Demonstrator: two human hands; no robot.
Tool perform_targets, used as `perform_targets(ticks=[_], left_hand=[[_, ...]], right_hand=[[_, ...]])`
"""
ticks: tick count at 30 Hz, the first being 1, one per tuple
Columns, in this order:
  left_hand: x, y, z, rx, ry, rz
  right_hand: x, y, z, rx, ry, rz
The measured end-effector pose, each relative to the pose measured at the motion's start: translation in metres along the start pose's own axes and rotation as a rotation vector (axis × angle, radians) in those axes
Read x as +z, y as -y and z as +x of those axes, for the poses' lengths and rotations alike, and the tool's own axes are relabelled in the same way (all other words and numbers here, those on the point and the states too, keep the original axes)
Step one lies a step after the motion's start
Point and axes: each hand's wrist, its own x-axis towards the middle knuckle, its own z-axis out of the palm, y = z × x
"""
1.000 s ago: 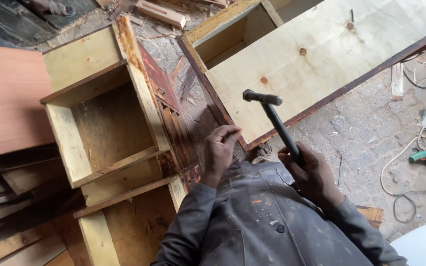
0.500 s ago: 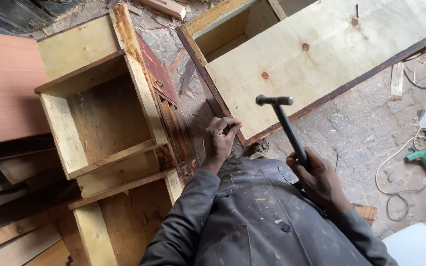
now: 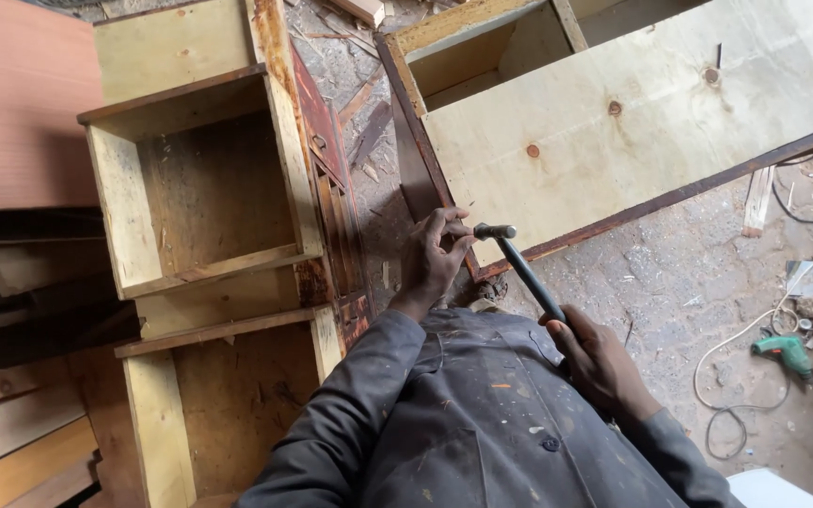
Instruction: Hammering nails into a plywood board to attach it to a wooden furniture frame in a workshop.
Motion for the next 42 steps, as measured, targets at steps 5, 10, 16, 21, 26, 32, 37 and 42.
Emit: perform_targets(ticks=[5,10,16,21,26,32,37,42], left_hand=[[-0.003,-0.009,0.001,-0.019,0.001,0.042],[0.001,-0.004,-0.004,0.020,-0.044,0.004],[0.006,0.002,-0.006,0.025,-0.071,-0.012],[0.000,-0.006,-0.007,0.052,-0.039,0.052],[-0.003,-0.009,-0.006,0.078,-0.036,0.083],[-0.004,-0.010,-0.006,0.051,-0.024,0.043],[0.000,-0.007,-0.006,0.096,-0.034,0.074],[-0.001,-0.009,-0.006,0.031,-0.010,0.049]], right_hand=[[0.004,-0.014,-0.001,-0.070,-0.034,-0.001],[0.004,-0.023,-0.001,-0.108,-0.059,0.072],[0.004,-0.022,-0.003,-0.060,-0.033,0.026],[0.001,-0.010,-0.002,-0.043,-0.020,-0.011],[0.002,-0.014,0.000,-0.072,-0.017,0.036],[-0.001,-0.012,0.002,-0.065,-0.023,-0.035],[-0.002,-0.004,-0.001,-0.116,0.012,-0.056],[0.000,0.000,-0.001,-0.059,-0.013,-0.157]])
